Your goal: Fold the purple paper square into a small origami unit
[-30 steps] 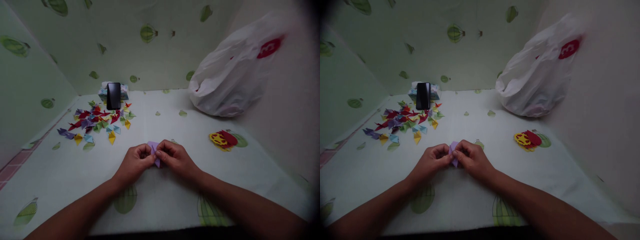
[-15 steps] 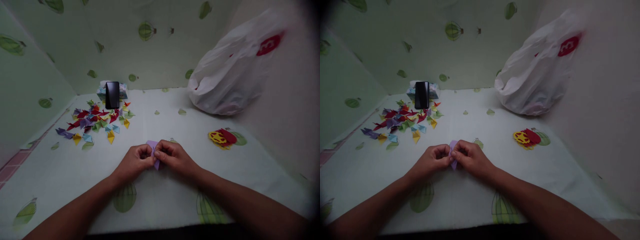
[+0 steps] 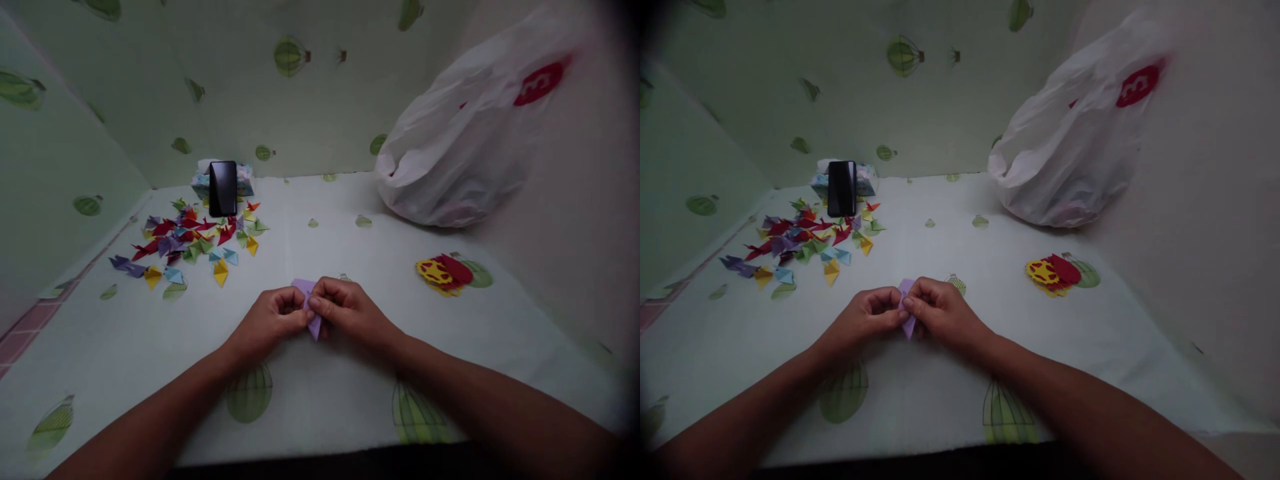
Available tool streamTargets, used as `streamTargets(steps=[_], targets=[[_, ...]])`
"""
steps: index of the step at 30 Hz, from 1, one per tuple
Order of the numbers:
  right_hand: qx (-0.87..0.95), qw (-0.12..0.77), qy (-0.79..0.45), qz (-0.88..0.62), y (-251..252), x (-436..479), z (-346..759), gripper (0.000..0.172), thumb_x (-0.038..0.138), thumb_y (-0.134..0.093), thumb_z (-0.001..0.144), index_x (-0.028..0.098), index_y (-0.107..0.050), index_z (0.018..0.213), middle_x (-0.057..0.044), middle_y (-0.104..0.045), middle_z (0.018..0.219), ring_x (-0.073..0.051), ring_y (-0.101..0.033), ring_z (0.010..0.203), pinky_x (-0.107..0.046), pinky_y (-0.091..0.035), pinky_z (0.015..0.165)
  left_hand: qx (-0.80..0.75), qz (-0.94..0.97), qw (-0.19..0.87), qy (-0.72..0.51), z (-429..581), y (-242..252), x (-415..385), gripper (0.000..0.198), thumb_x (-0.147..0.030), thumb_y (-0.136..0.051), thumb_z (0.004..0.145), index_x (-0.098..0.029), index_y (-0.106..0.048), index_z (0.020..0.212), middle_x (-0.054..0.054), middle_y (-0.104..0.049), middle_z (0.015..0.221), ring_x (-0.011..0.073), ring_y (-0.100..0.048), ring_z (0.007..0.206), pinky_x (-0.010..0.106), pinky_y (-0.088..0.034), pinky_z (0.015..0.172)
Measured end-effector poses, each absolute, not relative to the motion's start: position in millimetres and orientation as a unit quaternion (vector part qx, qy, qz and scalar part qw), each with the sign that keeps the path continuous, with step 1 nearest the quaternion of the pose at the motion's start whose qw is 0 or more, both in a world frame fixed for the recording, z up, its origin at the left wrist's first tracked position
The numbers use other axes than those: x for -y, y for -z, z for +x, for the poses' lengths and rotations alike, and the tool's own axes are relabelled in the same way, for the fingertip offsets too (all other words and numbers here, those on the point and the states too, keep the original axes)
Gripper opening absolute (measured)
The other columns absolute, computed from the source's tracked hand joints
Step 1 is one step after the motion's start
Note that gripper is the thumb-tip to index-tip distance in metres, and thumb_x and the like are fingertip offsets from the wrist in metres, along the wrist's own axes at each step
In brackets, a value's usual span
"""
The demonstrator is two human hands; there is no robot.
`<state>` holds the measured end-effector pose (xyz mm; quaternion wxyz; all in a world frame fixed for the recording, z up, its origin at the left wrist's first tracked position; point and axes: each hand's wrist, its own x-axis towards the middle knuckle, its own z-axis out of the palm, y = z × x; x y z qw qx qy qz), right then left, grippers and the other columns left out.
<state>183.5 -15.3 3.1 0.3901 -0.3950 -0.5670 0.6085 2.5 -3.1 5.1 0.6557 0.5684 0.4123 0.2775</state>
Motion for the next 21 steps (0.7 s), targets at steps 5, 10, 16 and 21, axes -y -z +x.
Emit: streamTargets(steps=[5, 10, 16, 21], targets=[[0.560, 0.413, -0.577, -0.426, -1.1, 14.5, 184.0, 0.026, 0.039, -0.059, 0.089, 0.020, -0.049, 0.074, 0.004, -0.055, 0.056, -0.009, -0.050, 0.046, -0.022, -0.039, 0.047, -0.381, 0.548, 0.674, -0.316, 2.0, -1.7, 3.8, 0.029, -0.038, -0.059, 0.092, -0.015, -0.067, 0.077, 0.000, -0.063, 0.068, 0.0107, -0.054, 0.064, 0.024, -0.042, 0.066], [0.553, 0.424, -0.580, -0.422, -0.3, 15.3, 182.5, 0.025, 0.036, -0.059, 0.088, 0.020, -0.047, 0.072, 0.004, -0.055, 0.055, -0.008, -0.047, 0.045, -0.021, -0.036, 0.045, -0.384, 0.527, 0.686, -0.322, 1.5, 0.9, 2.8, 0.025, -0.035, -0.063, 0.091, -0.015, -0.070, 0.078, 0.000, -0.065, 0.067, 0.0101, -0.055, 0.063, 0.023, -0.042, 0.067], [0.555, 0.423, -0.572, -0.430, -2.2, 15.7, 182.0, 0.025, 0.035, -0.059, 0.088, 0.020, -0.047, 0.072, 0.005, -0.053, 0.053, -0.008, -0.046, 0.044, -0.021, -0.035, 0.044, -0.387, 0.514, 0.698, -0.316, 1.9, 2.3, 2.0, 0.026, -0.037, -0.064, 0.090, -0.016, -0.070, 0.076, 0.000, -0.065, 0.066, 0.0101, -0.056, 0.062, 0.022, -0.043, 0.065], [0.549, 0.422, -0.579, -0.430, -2.9, 16.1, 182.5, 0.025, 0.036, -0.059, 0.087, 0.020, -0.047, 0.072, 0.005, -0.054, 0.054, -0.008, -0.047, 0.044, -0.022, -0.036, 0.045, -0.384, 0.501, 0.712, -0.307, 0.9, 3.2, 1.3, 0.025, -0.037, -0.066, 0.088, -0.016, -0.071, 0.077, 0.000, -0.066, 0.066, 0.0096, -0.056, 0.061, 0.022, -0.044, 0.065]])
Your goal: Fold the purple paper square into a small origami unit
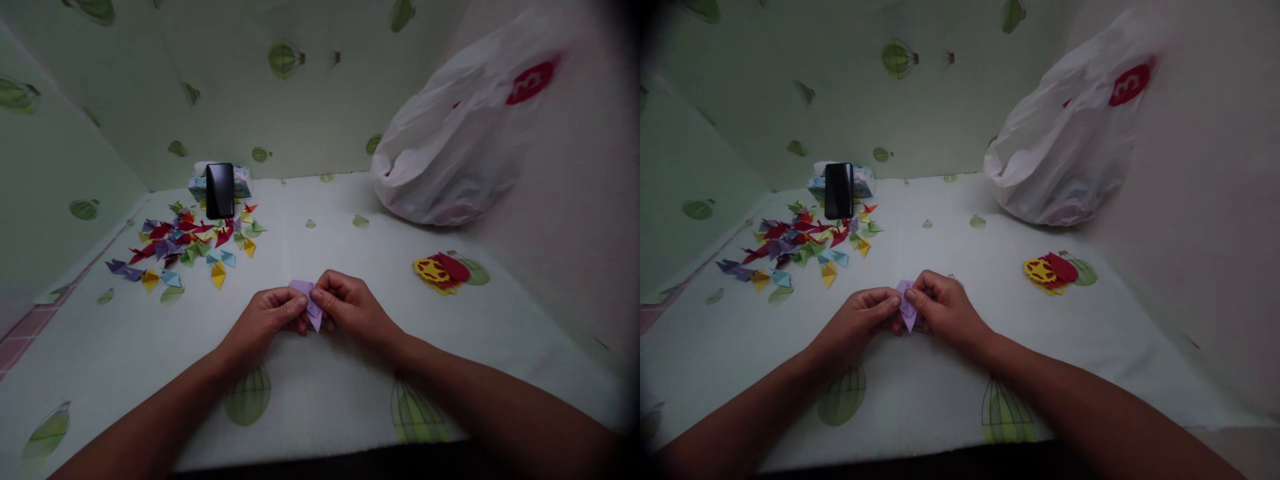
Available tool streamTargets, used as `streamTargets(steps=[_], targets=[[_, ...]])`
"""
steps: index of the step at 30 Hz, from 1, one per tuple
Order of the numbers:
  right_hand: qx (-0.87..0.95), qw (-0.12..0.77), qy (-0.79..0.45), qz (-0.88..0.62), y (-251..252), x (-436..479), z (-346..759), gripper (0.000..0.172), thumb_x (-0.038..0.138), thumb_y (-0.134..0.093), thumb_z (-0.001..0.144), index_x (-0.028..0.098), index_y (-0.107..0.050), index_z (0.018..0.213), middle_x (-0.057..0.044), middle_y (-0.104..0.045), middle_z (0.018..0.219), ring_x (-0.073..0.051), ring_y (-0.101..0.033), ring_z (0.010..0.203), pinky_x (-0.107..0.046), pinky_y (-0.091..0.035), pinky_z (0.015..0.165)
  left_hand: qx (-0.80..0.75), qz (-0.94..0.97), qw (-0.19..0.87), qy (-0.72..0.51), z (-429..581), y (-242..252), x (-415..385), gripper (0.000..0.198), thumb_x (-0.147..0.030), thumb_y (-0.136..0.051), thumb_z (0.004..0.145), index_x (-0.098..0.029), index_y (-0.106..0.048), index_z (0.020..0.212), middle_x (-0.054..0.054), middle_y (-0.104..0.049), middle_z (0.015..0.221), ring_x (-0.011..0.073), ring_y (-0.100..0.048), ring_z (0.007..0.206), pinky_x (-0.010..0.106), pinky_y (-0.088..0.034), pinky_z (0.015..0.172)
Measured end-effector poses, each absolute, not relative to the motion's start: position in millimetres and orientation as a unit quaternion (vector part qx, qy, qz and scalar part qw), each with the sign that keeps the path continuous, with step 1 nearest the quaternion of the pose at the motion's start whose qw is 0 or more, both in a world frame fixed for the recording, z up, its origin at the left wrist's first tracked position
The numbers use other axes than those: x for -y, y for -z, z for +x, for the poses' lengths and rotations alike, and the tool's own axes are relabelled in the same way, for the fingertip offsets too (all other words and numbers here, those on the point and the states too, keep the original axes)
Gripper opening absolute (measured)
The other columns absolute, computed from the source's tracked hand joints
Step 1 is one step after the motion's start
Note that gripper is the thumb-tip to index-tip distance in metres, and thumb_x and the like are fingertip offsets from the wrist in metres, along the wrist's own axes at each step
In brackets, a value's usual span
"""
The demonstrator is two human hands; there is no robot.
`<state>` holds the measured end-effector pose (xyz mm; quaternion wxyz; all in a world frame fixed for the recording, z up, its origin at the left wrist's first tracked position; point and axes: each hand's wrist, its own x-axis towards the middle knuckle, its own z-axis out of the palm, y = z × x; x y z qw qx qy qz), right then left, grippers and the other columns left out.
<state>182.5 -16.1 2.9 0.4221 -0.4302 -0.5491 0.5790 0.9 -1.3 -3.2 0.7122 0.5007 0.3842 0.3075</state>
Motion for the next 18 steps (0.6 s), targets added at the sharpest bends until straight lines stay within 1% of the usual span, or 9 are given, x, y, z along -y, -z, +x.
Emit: streamTargets(steps=[6, 11, 18], targets=[[0.552, 0.420, -0.575, -0.434, -2.4, 17.1, 183.1, 0.026, 0.037, -0.059, 0.088, 0.021, -0.047, 0.072, 0.005, -0.053, 0.054, -0.009, -0.047, 0.044, -0.022, -0.036, 0.045, -0.402, 0.526, 0.685, -0.305, 1.5, 0.1, 2.6, 0.024, -0.037, -0.065, 0.089, -0.016, -0.072, 0.078, 0.000, -0.066, 0.068, 0.0108, -0.056, 0.063, 0.024, -0.043, 0.066], [0.549, 0.419, -0.577, -0.436, -2.0, 16.0, 182.5, 0.028, 0.039, -0.061, 0.087, 0.021, -0.047, 0.071, 0.005, -0.053, 0.053, -0.009, -0.047, 0.044, -0.022, -0.035, 0.044, -0.424, 0.563, 0.641, -0.305, 3.7, -7.9, 3.5, 0.028, -0.037, -0.063, 0.089, -0.016, -0.070, 0.072, 0.001, -0.065, 0.063, 0.0126, -0.057, 0.062, 0.026, -0.044, 0.067], [0.543, 0.418, -0.587, -0.432, -0.1, 16.4, 181.2, 0.028, 0.040, -0.061, 0.087, 0.021, -0.046, 0.073, 0.006, -0.053, 0.053, -0.008, -0.046, 0.043, -0.022, -0.034, 0.044, -0.431, 0.575, 0.626, -0.304, 3.6, -11.6, 4.9, 0.028, -0.037, -0.064, 0.087, -0.015, -0.068, 0.069, 0.000, -0.063, 0.062, 0.0122, -0.055, 0.060, 0.026, -0.043, 0.064]])
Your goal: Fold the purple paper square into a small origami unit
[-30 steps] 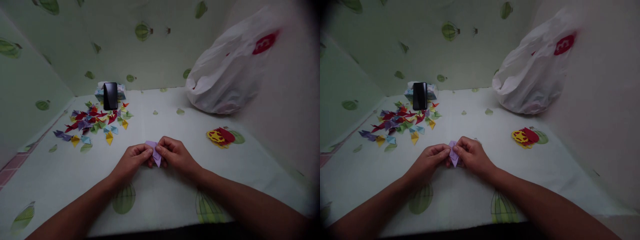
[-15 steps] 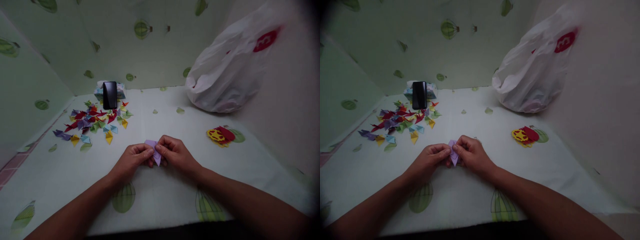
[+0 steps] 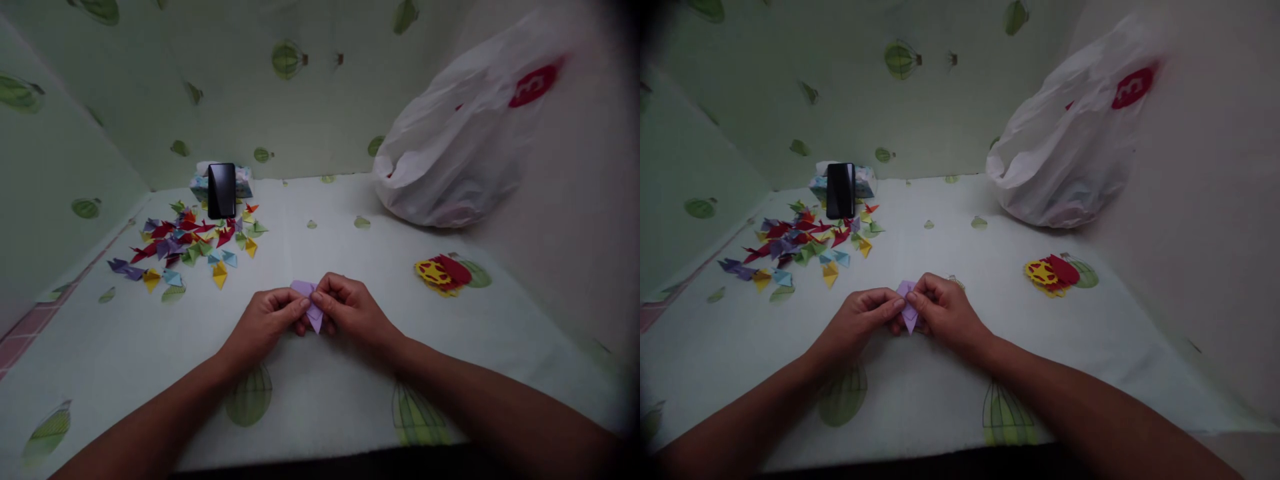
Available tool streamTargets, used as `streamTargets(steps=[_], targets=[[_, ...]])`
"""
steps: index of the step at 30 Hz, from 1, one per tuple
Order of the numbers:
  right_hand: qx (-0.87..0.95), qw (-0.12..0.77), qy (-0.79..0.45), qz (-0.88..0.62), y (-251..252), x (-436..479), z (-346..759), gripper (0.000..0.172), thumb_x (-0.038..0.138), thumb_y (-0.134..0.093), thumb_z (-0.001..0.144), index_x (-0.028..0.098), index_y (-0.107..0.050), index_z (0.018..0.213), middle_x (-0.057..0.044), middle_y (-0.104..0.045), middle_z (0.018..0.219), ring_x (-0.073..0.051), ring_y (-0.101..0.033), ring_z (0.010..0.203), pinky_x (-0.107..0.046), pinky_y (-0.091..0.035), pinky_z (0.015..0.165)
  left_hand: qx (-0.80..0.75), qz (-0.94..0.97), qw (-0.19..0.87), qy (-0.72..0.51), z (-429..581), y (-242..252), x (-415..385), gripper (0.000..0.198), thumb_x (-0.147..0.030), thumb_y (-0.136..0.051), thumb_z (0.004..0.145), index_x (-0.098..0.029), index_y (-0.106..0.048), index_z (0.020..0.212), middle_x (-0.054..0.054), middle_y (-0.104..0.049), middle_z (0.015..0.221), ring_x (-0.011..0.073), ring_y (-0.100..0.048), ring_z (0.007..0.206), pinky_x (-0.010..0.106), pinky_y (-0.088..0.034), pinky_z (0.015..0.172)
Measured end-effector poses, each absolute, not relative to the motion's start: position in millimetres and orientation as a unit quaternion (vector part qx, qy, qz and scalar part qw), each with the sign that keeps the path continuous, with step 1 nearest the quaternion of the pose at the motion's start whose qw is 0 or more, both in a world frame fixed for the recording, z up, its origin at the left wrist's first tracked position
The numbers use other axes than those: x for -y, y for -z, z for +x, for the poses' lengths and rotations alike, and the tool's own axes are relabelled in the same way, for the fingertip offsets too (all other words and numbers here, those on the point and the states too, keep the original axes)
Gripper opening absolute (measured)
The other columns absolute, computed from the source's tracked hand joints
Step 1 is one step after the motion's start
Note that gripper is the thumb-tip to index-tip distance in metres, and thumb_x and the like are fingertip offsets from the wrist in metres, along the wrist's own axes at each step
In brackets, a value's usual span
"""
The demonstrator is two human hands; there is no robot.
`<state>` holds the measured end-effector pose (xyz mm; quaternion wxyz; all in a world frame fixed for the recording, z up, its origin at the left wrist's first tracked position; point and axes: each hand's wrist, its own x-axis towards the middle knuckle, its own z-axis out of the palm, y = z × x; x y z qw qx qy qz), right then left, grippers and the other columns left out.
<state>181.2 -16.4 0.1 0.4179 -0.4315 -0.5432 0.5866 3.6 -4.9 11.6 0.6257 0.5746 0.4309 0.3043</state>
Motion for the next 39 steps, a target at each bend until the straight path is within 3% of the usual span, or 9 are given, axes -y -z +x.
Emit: streamTargets(steps=[7, 17, 23, 39], targets=[[0.540, 0.420, -0.597, -0.419, 3.3, 17.0, 179.4, 0.030, 0.042, -0.063, 0.087, 0.020, -0.048, 0.073, 0.006, -0.054, 0.053, -0.008, -0.048, 0.043, -0.022, -0.036, 0.045, -0.458, 0.578, 0.596, -0.317, 7.0, -12.0, 8.6, 0.029, -0.037, -0.064, 0.085, -0.015, -0.061, 0.066, -0.001, -0.058, 0.059, 0.0114, -0.050, 0.058, 0.025, -0.038, 0.060], [0.546, 0.462, -0.559, -0.419, 6.9, 25.5, 175.0, 0.030, 0.040, -0.062, 0.090, 0.021, -0.048, 0.071, 0.004, -0.058, 0.057, -0.010, -0.053, 0.050, -0.023, -0.041, 0.051, -0.411, 0.568, 0.621, -0.350, 12.3, -10.1, 16.4, 0.024, -0.036, -0.059, 0.091, -0.017, -0.058, 0.075, 0.000, -0.062, 0.067, 0.0133, -0.053, 0.065, 0.026, -0.040, 0.064], [0.535, 0.458, -0.610, -0.363, 7.7, 19.5, 177.0, 0.029, 0.042, -0.062, 0.091, 0.019, -0.052, 0.076, 0.002, -0.063, 0.062, -0.010, -0.059, 0.052, -0.024, -0.046, 0.054, -0.391, 0.588, 0.613, -0.355, 12.5, -7.2, 16.1, 0.024, -0.035, -0.055, 0.094, -0.018, -0.054, 0.077, 0.000, -0.061, 0.065, 0.0127, -0.051, 0.062, 0.026, -0.039, 0.062], [0.514, 0.434, -0.633, -0.382, 3.3, 15.5, 180.6, 0.026, 0.039, -0.065, 0.087, 0.020, -0.051, 0.076, 0.003, -0.065, 0.061, -0.010, -0.060, 0.050, -0.024, -0.047, 0.053, -0.391, 0.578, 0.629, -0.343, 6.6, -5.8, 11.5, 0.024, -0.035, -0.061, 0.090, -0.016, -0.059, 0.076, 0.002, -0.066, 0.067, 0.0120, -0.052, 0.062, 0.026, -0.039, 0.062]])
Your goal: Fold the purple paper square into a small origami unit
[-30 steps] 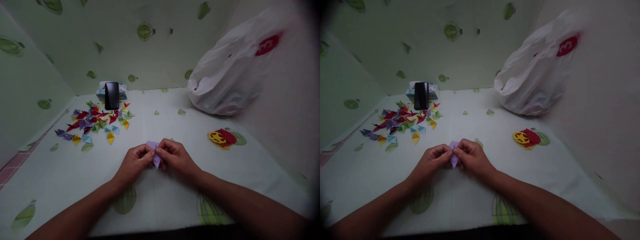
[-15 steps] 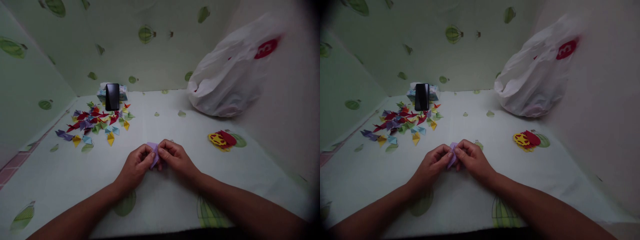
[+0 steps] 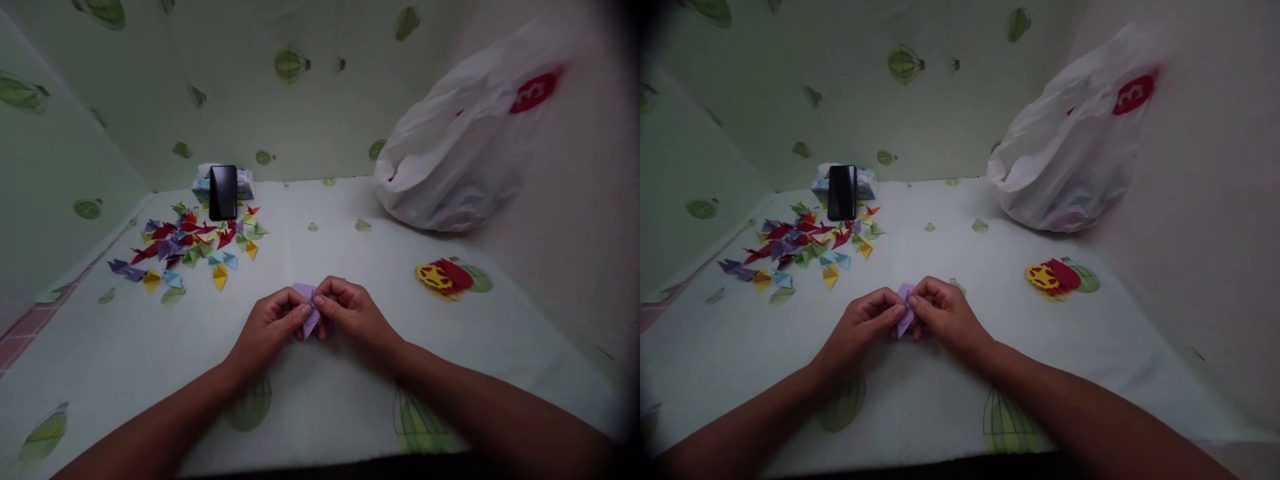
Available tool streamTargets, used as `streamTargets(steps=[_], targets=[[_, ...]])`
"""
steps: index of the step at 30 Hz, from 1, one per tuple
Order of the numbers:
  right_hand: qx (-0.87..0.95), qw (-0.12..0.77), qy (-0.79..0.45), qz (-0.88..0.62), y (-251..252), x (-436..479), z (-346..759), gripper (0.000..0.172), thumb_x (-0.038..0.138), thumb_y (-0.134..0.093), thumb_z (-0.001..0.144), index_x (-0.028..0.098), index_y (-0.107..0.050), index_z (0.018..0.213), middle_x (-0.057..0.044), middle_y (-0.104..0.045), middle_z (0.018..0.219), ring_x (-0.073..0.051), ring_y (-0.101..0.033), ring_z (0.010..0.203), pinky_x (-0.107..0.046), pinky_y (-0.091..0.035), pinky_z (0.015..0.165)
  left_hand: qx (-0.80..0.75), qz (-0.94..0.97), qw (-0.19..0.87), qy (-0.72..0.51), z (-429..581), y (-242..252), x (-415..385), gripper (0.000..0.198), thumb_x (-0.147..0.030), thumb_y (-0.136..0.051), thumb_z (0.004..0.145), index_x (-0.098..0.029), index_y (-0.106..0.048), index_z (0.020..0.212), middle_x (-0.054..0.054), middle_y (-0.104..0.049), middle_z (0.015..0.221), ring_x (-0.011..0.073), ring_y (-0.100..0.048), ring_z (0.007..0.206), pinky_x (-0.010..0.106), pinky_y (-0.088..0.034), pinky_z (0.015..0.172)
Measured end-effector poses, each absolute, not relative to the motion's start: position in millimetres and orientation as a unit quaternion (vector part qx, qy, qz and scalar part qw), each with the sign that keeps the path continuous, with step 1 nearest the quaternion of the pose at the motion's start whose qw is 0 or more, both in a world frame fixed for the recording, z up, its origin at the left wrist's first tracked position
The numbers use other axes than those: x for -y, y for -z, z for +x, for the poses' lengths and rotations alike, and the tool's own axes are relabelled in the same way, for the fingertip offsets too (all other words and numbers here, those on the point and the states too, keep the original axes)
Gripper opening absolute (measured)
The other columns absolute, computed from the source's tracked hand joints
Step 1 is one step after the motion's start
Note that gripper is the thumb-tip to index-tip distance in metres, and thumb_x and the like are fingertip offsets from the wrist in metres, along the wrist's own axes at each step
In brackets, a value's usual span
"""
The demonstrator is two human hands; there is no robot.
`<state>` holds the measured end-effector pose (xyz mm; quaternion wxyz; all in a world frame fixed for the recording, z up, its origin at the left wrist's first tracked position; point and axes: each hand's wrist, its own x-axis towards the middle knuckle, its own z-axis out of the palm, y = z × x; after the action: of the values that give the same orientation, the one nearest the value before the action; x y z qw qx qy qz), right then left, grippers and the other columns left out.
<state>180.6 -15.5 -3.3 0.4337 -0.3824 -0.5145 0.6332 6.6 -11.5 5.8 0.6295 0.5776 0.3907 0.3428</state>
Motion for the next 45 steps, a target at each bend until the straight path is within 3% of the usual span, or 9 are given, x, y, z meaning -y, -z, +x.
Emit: streamTargets(steps=[6, 10, 16, 24, 32, 40, 45], targets=[[0.525, 0.430, -0.616, -0.400, 1.2, 17.0, 179.5, 0.022, 0.034, -0.063, 0.088, 0.020, -0.052, 0.076, 0.004, -0.062, 0.058, -0.009, -0.058, 0.048, -0.023, -0.046, 0.052, -0.406, 0.577, 0.625, -0.334, 7.3, -6.5, 11.2, 0.026, -0.037, -0.061, 0.089, -0.016, -0.058, 0.074, 0.001, -0.064, 0.066, 0.0115, -0.049, 0.060, 0.026, -0.038, 0.061], [0.529, 0.429, -0.629, -0.375, 2.2, 16.6, 179.0, 0.027, 0.041, -0.062, 0.089, 0.019, -0.054, 0.078, 0.003, -0.062, 0.060, -0.010, -0.058, 0.049, -0.025, -0.047, 0.053, -0.411, 0.570, 0.627, -0.336, 9.0, -8.2, 12.3, 0.027, -0.036, -0.061, 0.088, -0.017, -0.056, 0.070, -0.001, -0.060, 0.059, 0.0103, -0.046, 0.056, 0.025, -0.035, 0.058], [0.504, 0.406, -0.665, -0.373, 5.3, 14.7, 180.1, 0.037, 0.047, -0.076, 0.077, 0.019, -0.051, 0.074, 0.005, -0.060, 0.055, -0.008, -0.054, 0.044, -0.020, -0.040, 0.046, -0.426, 0.570, 0.635, -0.302, 9.4, -8.5, 13.0, 0.023, -0.036, -0.062, 0.085, -0.016, -0.056, 0.073, 0.001, -0.063, 0.064, 0.0100, -0.043, 0.056, 0.025, -0.031, 0.055], [0.502, 0.420, -0.658, -0.374, -0.3, 15.4, 182.8, 0.040, 0.047, -0.052, 0.096, 0.016, -0.056, 0.070, 0.002, -0.061, 0.055, -0.008, -0.054, 0.041, -0.022, -0.042, 0.046, -0.409, 0.564, 0.649, -0.305, 7.0, -8.6, 10.5, 0.024, -0.034, -0.063, 0.082, -0.016, -0.054, 0.070, -0.004, -0.051, 0.059, 0.0083, -0.040, 0.053, 0.023, -0.031, 0.052], [0.509, 0.424, -0.649, -0.373, 2.7, 12.4, 184.0, 0.030, 0.040, -0.066, 0.088, 0.017, -0.055, 0.072, 0.005, -0.060, 0.055, -0.007, -0.053, 0.042, -0.021, -0.042, 0.047, -0.390, 0.566, 0.658, -0.307, 7.4, -8.0, 10.6, 0.023, -0.035, -0.061, 0.088, -0.015, -0.059, 0.076, 0.000, -0.061, 0.066, 0.0089, -0.044, 0.057, 0.023, -0.033, 0.055], [0.504, 0.429, -0.657, -0.361, 2.9, 13.5, 183.3, 0.034, 0.044, -0.056, 0.094, 0.016, -0.057, 0.074, 0.002, -0.063, 0.059, -0.008, -0.058, 0.045, -0.022, -0.046, 0.048, -0.390, 0.552, 0.652, -0.344, 5.9, -7.1, 10.2, 0.025, -0.033, -0.065, 0.088, -0.015, -0.061, 0.072, -0.002, -0.058, 0.060, 0.0093, -0.045, 0.057, 0.024, -0.034, 0.058], [0.490, 0.428, -0.672, -0.354, 3.2, 13.9, 183.7, 0.026, 0.040, -0.068, 0.087, 0.016, -0.058, 0.080, 0.003, -0.064, 0.061, -0.009, -0.060, 0.046, -0.022, -0.048, 0.050, -0.386, 0.547, 0.652, -0.354, 6.4, -4.9, 9.7, 0.023, -0.031, -0.065, 0.089, -0.015, -0.062, 0.073, -0.002, -0.059, 0.061, 0.0093, -0.047, 0.058, 0.024, -0.036, 0.060]])
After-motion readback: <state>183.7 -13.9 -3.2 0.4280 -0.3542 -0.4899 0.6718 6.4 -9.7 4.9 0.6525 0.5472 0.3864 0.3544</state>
